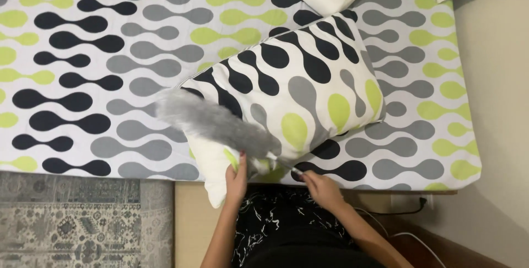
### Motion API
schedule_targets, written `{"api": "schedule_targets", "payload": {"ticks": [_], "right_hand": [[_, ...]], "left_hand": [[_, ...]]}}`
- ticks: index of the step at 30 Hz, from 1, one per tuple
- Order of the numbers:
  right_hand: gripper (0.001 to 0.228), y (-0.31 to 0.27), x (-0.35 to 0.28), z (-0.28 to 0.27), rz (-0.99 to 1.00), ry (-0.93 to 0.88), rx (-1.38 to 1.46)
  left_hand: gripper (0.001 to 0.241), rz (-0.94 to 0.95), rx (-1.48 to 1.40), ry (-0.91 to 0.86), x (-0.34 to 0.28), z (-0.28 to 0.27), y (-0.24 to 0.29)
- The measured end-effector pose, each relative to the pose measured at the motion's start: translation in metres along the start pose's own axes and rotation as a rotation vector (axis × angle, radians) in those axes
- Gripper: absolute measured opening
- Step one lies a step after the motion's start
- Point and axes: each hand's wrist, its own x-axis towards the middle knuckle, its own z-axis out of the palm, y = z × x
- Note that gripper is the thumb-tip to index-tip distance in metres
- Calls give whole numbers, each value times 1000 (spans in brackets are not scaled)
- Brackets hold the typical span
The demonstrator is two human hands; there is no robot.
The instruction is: Dusting a pillow and then removing and folding its pillowcase.
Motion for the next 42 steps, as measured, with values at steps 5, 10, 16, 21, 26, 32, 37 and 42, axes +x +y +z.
{"api": "schedule_targets", "payload": {"ticks": [5,10,16,21,26,32,37,42], "right_hand": [[17,119,-33,-32,218,157,-68],[32,212,-51,-61,424,368,78],[34,171,-31,-18,589,630,129],[22,89,-54,36,119,213,87],[20,48,-59,9,12,-211,-109],[24,99,-48,-54,247,294,-113],[36,122,-23,-60,517,507,-39],[30,103,-7,-6,178,617,87]], "left_hand": [[54,-257,-181,306,-30,-32,-3],[64,-156,-288,407,-41,-65,-10],[62,-161,-182,423,-29,-66,-15],[57,-152,-281,484,-17,-65,-39],[45,-62,-322,515,-22,-75,-64],[45,-163,-304,499,-34,-80,-48],[49,-70,-284,498,-41,-82,-33],[45,-26,-248,524,-52,-81,-12]]}}
